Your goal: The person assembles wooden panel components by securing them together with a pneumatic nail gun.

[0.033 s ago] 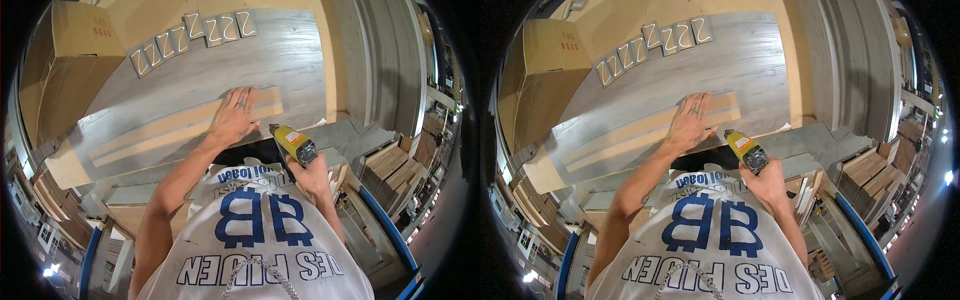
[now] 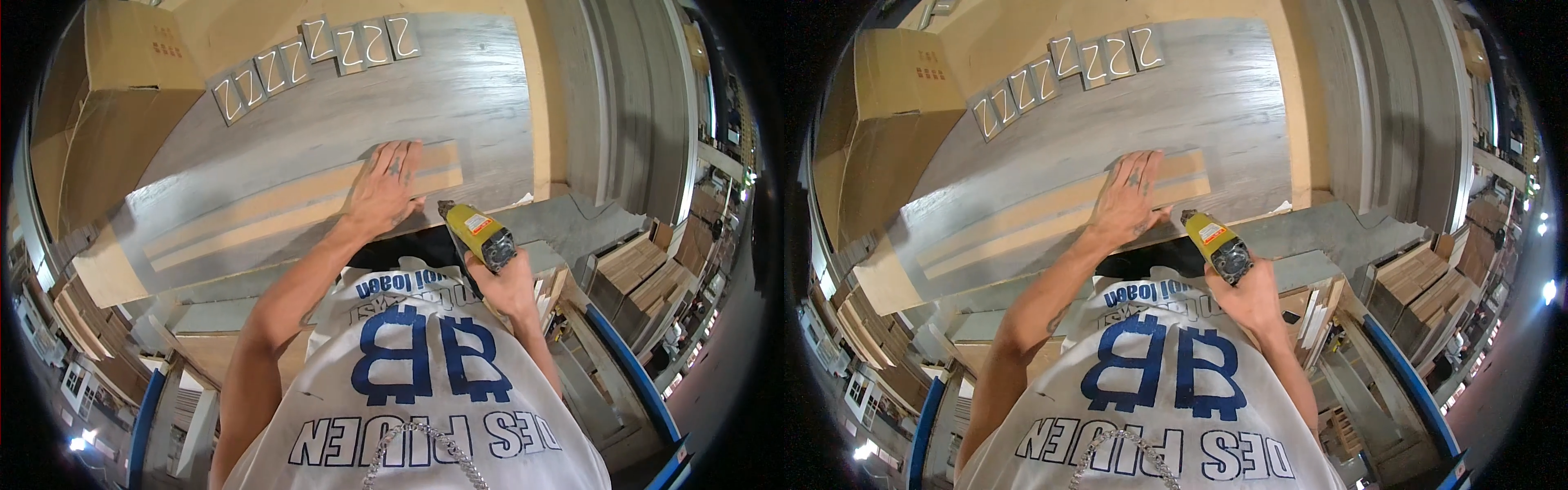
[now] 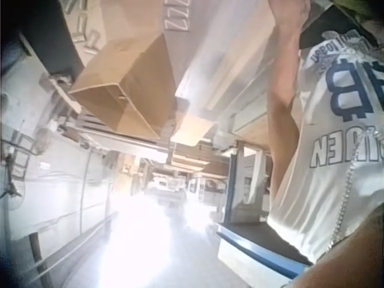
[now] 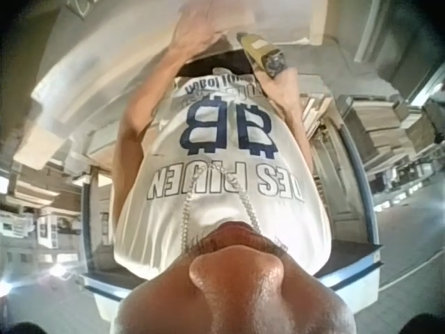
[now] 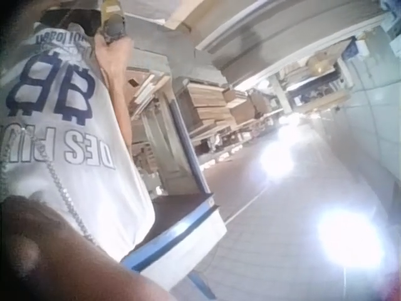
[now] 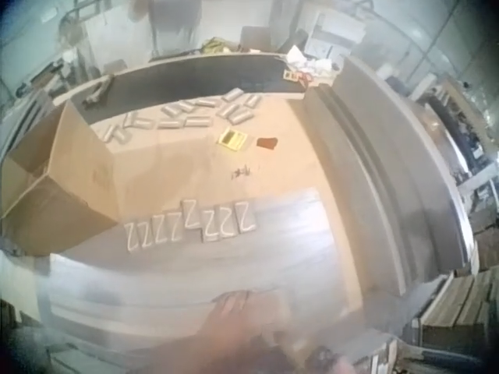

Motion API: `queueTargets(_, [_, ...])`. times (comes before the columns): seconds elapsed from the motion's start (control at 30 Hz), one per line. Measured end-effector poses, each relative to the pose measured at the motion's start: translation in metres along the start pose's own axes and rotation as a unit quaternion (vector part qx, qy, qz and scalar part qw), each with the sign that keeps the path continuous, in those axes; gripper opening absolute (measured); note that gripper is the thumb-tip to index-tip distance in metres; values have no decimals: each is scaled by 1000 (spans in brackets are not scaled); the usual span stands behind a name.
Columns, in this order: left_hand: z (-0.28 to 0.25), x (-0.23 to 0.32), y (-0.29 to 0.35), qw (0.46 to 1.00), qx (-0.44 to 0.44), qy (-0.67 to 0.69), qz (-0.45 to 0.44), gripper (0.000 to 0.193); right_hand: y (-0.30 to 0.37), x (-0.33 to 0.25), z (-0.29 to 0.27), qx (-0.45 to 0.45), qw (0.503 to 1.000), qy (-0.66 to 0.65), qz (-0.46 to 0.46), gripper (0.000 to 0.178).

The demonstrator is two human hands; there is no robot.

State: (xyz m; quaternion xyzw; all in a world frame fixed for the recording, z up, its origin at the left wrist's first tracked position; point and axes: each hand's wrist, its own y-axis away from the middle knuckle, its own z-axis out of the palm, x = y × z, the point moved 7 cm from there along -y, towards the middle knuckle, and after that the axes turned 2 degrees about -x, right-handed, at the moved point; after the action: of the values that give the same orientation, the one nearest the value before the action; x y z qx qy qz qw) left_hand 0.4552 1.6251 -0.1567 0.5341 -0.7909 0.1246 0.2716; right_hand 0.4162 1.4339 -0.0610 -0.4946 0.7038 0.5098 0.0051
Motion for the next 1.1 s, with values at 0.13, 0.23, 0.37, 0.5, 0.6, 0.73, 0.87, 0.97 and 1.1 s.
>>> queueTargets(0.13, [3, 1, 1, 998, -20, -60, 10, 93, -6, -5, 11, 20, 999, 6, -49, 29])
queueTargets(0.23, [-2, 1, 2, 1000, -3, -21, 9, 90, -9, -9, 17, 20, 998, 8, -62, 28])
queueTargets(0.37, [-2, 0, 2, 1000, -5, -20, 4, 88, -10, -12, 23, 6, 999, 13, -32, 28])
queueTargets(0.5, [-3, 0, 2, 1000, 2, -9, 2, 89, -12, -8, 27, 1, 998, 35, -45, 30])
queueTargets(0.6, [-2, 0, 1, 1000, 5, -8, 2, 91, -11, -10, 28, 3, 997, 51, -58, 31])
queueTargets(0.73, [0, 0, 1, 999, 3, -32, 3, 95, -10, -14, 27, 11, 998, 48, -51, 30])
queueTargets(0.87, [2, -2, 1, 999, 6, -48, 3, 95, -11, -18, 29, 9, 996, 51, -68, 31])
queueTargets(0.97, [-1, -1, 0, 998, 6, -54, 4, 96, -12, -16, 29, 12, 996, 57, -75, 31])
queueTargets(1.1, [-2, -1, -1, 999, 25, -31, 4, 83, -13, -20, 29, 9, 997, 54, -63, 33])
